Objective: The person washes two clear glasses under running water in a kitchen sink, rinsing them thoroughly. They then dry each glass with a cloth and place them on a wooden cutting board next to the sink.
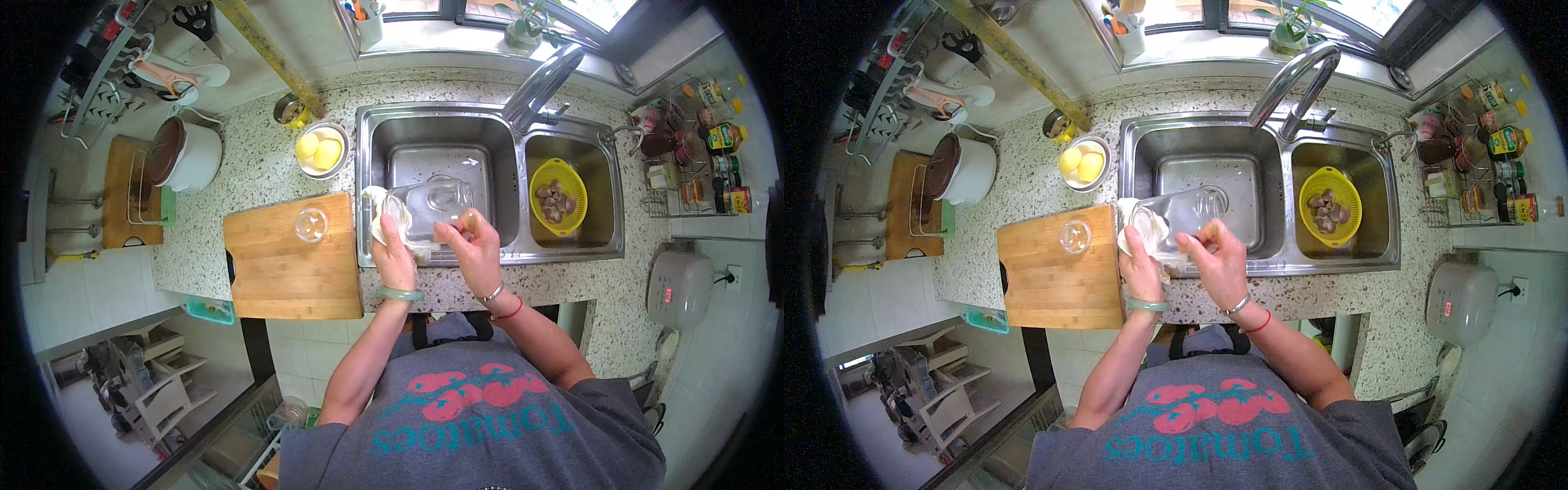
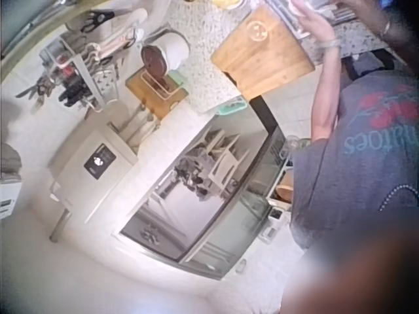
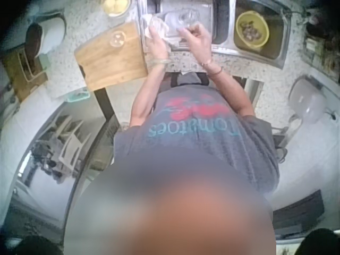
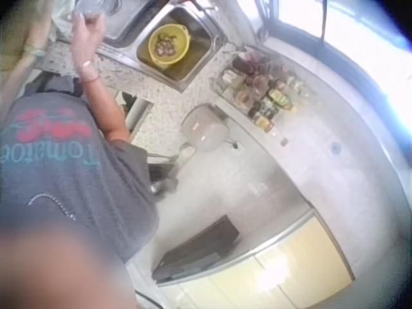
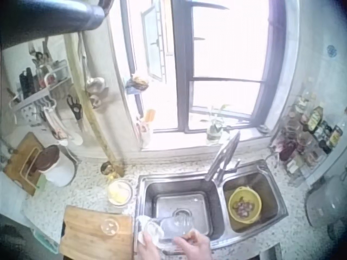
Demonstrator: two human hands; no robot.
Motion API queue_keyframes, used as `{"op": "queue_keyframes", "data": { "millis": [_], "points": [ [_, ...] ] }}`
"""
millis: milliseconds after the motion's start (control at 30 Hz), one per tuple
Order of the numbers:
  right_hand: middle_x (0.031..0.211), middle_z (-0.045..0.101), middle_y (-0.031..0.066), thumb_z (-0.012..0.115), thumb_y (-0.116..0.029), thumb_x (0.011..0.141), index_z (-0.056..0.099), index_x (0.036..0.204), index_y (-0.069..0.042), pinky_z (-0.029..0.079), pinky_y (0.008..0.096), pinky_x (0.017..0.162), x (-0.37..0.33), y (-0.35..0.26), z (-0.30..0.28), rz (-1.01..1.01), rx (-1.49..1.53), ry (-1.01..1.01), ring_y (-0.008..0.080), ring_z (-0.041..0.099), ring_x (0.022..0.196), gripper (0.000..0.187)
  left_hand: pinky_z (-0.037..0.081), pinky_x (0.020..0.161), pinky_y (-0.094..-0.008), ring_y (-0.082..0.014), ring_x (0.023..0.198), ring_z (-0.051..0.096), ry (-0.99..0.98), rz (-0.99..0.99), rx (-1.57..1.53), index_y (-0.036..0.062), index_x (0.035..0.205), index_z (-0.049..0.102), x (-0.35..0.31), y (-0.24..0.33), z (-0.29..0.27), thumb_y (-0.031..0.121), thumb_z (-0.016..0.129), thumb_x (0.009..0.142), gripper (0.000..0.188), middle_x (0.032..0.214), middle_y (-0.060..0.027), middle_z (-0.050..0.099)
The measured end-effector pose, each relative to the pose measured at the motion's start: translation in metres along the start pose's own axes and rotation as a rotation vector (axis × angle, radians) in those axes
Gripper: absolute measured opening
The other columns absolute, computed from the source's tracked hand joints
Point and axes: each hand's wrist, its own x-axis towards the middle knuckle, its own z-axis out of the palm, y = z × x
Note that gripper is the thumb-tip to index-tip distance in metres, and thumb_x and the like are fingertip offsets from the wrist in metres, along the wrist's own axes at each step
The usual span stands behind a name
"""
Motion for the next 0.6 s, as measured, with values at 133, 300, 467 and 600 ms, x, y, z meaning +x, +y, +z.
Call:
{"op": "queue_keyframes", "data": {
  "millis": [133,300,467,600],
  "points": [
    [0.063,0.060,0.0015,0.073,-0.022,0.084,0.051,0.068,-0.004,0.038,0.0227,0.052,0.011,0.005,0.005,0.000,0.055,0.004,0.0051,0.045,0.056,0.033,0.035,0.104,-0.0340,-0.0252,0.124,0.047,-0.029,0.151,0.059,-0.0050,0.133,0.046,-0.007,-0.008,-0.006,0.030,0.036,0.103,0.047,0.135,-0.0183,0.048],
    [0.063,0.058,0.0009,0.074,-0.021,0.084,0.049,0.068,-0.005,0.035,0.0225,0.050,0.022,0.019,0.006,0.016,0.039,0.047,0.0041,0.041,0.056,0.033,0.014,0.114,-0.0452,-0.0386,0.143,0.014,-0.178,0.485,0.479,-0.0025,0.140,0.040,-0.032,0.017,0.005,0.034,0.033,0.102,0.053,0.152,-0.0197,0.026],
    [0.062,0.054,0.0036,0.074,-0.018,0.082,0.049,0.067,-0.003,0.035,0.0249,0.050,0.021,-0.005,0.007,-0.125,-0.104,-0.051,0.0068,0.042,0.058,0.032,0.007,0.115,-0.0501,-0.0428,0.144,0.006,-0.248,0.694,0.669,-0.0029,0.142,0.037,-0.029,0.017,-0.001,0.043,0.027,0.102,0.062,0.151,-0.0185,0.029],
    [0.064,0.052,0.0076,0.075,-0.015,0.079,0.050,0.068,-0.002,0.039,0.0289,0.052,0.024,-0.019,-0.003,-0.310,-0.281,-0.140,0.0139,0.048,0.057,0.030,0.010,0.114,-0.0496,-0.0396,0.144,0.012,-0.265,0.788,0.676,-0.0017,0.141,0.039,-0.020,0.032,0.002,0.047,0.026,0.101,0.065,0.149,-0.0161,0.034]
  ]
}}
